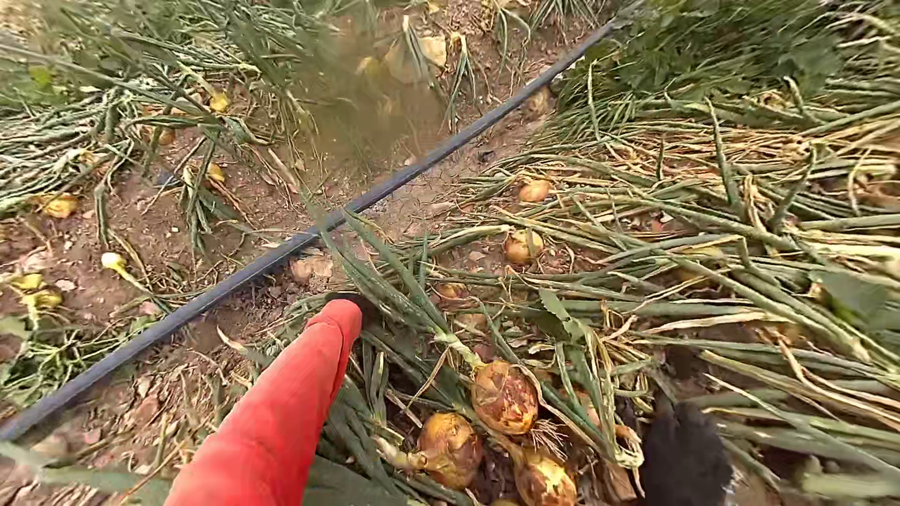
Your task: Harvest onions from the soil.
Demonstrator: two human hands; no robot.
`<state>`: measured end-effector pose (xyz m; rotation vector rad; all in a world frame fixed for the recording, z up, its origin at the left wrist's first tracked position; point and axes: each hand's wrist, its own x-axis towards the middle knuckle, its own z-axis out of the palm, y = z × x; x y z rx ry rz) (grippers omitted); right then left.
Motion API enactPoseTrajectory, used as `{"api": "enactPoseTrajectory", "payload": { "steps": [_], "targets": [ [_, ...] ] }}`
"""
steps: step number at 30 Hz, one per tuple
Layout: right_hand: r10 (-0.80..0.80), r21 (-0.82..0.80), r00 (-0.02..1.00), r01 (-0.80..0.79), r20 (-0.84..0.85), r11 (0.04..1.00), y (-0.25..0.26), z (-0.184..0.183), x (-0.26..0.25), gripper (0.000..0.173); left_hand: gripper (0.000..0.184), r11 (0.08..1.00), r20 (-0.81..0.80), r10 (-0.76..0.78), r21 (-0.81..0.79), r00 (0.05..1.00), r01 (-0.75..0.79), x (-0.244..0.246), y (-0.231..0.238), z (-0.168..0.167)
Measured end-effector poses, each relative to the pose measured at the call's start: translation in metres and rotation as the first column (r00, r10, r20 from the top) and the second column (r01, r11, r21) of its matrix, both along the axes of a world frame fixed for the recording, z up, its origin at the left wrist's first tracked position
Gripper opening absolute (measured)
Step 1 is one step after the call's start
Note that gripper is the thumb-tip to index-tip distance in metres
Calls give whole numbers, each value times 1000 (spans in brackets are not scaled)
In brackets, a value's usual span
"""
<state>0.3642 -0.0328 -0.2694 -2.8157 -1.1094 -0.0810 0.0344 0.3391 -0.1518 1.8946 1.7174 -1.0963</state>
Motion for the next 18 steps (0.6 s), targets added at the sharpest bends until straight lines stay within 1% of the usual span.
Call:
{"api": "enactPoseTrajectory", "payload": {
  "steps": [1, 2, 4, 5, 6, 7, 8, 9, 10, 12, 13, 14, 15, 16, 17, 18],
  "targets": [
    [-3, 15, 1000, 3, 21, 1000, 0, 0, 4, 69, 56, 996, 72, 2, 89, 997, -8, -9, -9, -13],
    [-6, 21, 1000, 5, 23, 1000, 1, -2, 7, 71, 62, 988, 130, -1, 156, 991, -20, -20, -19, -17],
    [-2, 22, 1000, 2, 0, 1000, 5, -3, 5, 65, 81, 979, 210, 17, 196, 977, -59, -40, -41, -5],
    [-1, 7, 1000, 1, -20, 1000, 7, 0, 1, 61, 85, 968, 277, 62, 216, 959, -125, -50, -55, 2],
    [-5, -2, 999, 4, -35, 1000, 8, 4, -2, 57, 83, 943, 362, 107, 259, 926, -211, -62, -70, 8],
    [-16, -24, 999, 15, -42, 1000, 8, 7, -3, 59, 78, 893, 475, 146, 313, 868, -322, -76, -84, 15],
    [-19, -34, 998, 17, -56, 999, 9, 11, -3, 61, 74, 829, 602, 154, 352, 783, -434, -91, -99, 27],
    [-19, -33, 998, 17, -66, 999, 10, 14, -3, 62, 72, 771, 707, 131, 369, 695, -520, -104, -114, 43],
    [-18, -38, 997, 15, -74, 999, 11, 15, -2, 62, 74, 740, 759, 62, 401, 648, -541, -115, -128, 63],
    [-21, -50, 992, 15, -123, 999, 9, 14, -4, 64, 77, 744, 801, -98, 453, 591, -491, -116, -160, 109],
    [-22, -36, 990, 17, -136, 999, 7, 12, -6, 65, 76, 768, 825, -183, 460, 535, -446, -109, -174, 127],
    [-20, -1, 989, 20, -145, 1000, 5, 7, -6, 65, 73, 802, 864, -249, 438, 438, -406, -98, -187, 139],
    [-10, 48, 991, 17, -137, 999, 3, 1, -5, 66, 65, 861, 912, -274, 375, 306, -345, -85, -198, 145],
    [-2, 77, 993, 12, -122, 997, 2, -2, -5, 68, 52, 920, 948, -254, 298, 193, -254, -68, -207, 145],
    [3, 89, 993, 7, -116, 996, 2, -2, -5, 69, 40, 958, 957, -242, 262, 159, -118, -51, -213, 139],
    [6, 90, 993, 5, -121, 996, 2, 0, -5, 68, 34, 971, 953, -239, 240, 186, 19, -33, -218, 126]
  ]
}}
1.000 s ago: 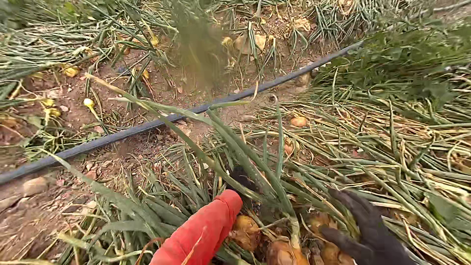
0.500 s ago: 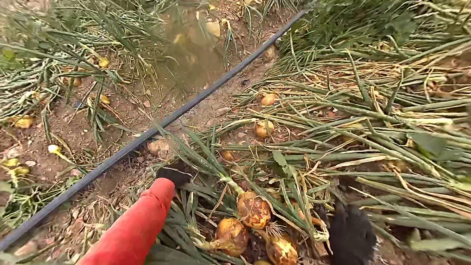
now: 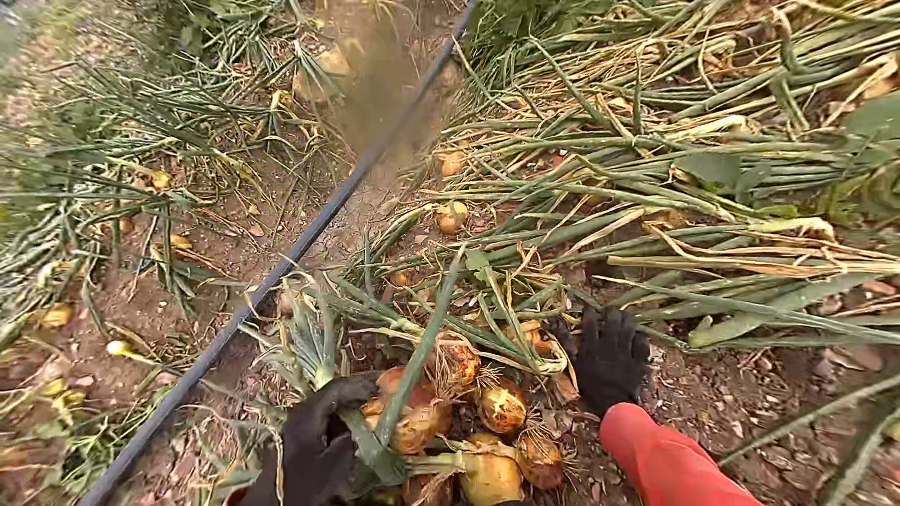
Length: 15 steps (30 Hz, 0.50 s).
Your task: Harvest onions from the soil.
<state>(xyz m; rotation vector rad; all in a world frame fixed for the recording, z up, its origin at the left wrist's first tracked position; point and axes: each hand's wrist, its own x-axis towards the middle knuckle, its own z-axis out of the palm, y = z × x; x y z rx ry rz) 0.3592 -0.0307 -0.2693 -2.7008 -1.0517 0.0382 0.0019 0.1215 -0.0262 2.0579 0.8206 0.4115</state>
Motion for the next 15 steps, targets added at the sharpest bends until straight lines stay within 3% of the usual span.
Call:
{"api": "enactPoseTrajectory", "payload": {
  "steps": [2, 3, 4, 5, 6, 8, 10, 12, 15],
  "targets": [
    [1, 13, 1000, -1, 8, 1000, 0, 2, 2, 69, 41, 966, -316, -254, -134, 914, 222, 37, -3, -29],
    [3, 26, 1000, -3, 10, 1000, -1, 0, 1, 69, 49, 914, -487, -404, -256, 775, 316, 55, -2, -38],
    [4, 38, 1000, -5, 27, 999, 0, -3, 1, 71, 59, 844, -583, -536, -380, 611, 378, 71, 3, -42],
    [7, 51, 998, -9, 55, 999, 2, -5, 4, 74, 63, 792, -598, -610, -471, 520, 388, 87, 15, -40],
    [10, 54, 998, -13, 61, 998, 3, -5, 6, 76, 59, 784, -584, -618, -509, 527, 356, 102, 31, -33],
    [5, 35, 999, -7, 52, 999, 2, -4, 6, 77, 43, 870, -652, -479, -441, 587, 221, 133, 75, -18],
    [4, 52, 997, -8, 73, 999, 1, -3, 4, 77, 43, 975, -785, -220, -175, 579, 134, 160, 127, -34],
    [-11, 60, 994, 5, 105, 998, 4, -2, 5, 80, 56, 994, -868, 34, 80, 496, 71, 176, 178, -79],
    [-36, 68, 994, 29, 105, 997, 8, 7, 2, 82, 61, 994, -943, 78, 99, 323, 47, 194, 213, -121]
  ]
}}
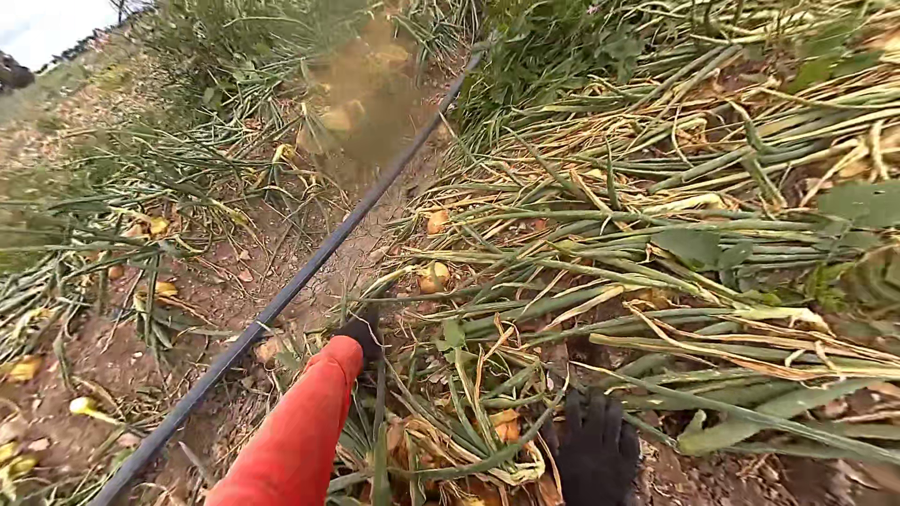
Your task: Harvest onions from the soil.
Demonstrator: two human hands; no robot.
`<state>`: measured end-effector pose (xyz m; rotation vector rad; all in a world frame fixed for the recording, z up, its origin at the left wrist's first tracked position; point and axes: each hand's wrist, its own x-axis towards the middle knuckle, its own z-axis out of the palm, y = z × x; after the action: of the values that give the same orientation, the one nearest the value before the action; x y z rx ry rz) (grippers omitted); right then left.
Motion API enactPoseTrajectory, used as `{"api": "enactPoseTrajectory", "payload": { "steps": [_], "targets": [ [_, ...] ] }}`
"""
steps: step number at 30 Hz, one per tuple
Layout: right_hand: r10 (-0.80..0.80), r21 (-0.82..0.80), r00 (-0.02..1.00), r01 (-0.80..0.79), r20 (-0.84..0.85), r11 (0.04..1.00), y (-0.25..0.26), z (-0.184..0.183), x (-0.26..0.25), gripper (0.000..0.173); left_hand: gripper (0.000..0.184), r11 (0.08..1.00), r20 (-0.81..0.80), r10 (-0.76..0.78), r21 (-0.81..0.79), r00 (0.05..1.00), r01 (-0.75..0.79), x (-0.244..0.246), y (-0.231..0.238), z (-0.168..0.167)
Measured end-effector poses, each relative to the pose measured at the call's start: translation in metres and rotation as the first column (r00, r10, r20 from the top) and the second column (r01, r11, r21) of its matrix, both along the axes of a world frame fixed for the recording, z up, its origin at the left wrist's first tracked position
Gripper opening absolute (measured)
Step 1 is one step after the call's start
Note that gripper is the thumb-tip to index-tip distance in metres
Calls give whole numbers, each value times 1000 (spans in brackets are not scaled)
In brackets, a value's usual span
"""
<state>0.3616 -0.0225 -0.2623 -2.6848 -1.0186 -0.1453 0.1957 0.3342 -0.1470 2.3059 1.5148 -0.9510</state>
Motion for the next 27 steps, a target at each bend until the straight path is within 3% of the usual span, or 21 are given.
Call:
{"api": "enactPoseTrajectory", "payload": {
  "steps": [2, 5, 6, 9, 11, 14, 19, 21, 23, 25, 27],
  "targets": [
    [-11, -2, 1000, 11, 8, 1000, 0, 2, 2, 83, 57, 999, -60, 47, 7, 997, -46, 10, -10, -4],
    [-4, -38, 1000, 3, -24, 999, -3, 4, 3, 79, 65, 998, -16, 57, 42, 998, -57, -10, -33, -6],
    [1, -33, 1000, -2, -27, 999, -2, 4, 4, 76, 69, 998, 1, 49, 38, 999, -49, -15, -43, 1],
    [-6, -58, 1000, 5, -14, 998, -9, -2, 9, 76, 56, 996, 4, 78, -44, 997, -77, -30, -99, 35],
    [17, -64, 999, -19, -34, 998, -11, -5, 5, 71, 47, 996, 77, 29, -88, 997, -22, -52, -110, 49],
    [34, -57, 999, -34, -2, 998, -12, -10, 3, 60, 40, 982, 219, -167, -51, 961, 182, -49, -77, 50],
    [14, -41, 997, -11, 73, 999, -10, -15, 2, 70, 35, 855, 155, -462, 341, 873, 391, 43, -2, 18],
    [14, -55, 997, -9, 79, 998, -9, -15, 0, 70, 49, 824, 203, -512, 389, 835, 411, 79, 27, -7],
    [6, -63, 996, 0, 91, 998, -7, -12, 1, 68, 59, 909, 239, -395, 242, 887, 340, 106, 50, -19],
    [-1, -66, 995, 7, 98, 998, -9, -11, 2, 61, 46, 978, 218, -207, 42, 954, 203, 118, 53, -19],
    [2, -76, 996, 5, 86, 997, -13, -12, 2, 61, 36, 993, 248, -111, -15, 962, 119, 104, 31, -12]
  ]
}}
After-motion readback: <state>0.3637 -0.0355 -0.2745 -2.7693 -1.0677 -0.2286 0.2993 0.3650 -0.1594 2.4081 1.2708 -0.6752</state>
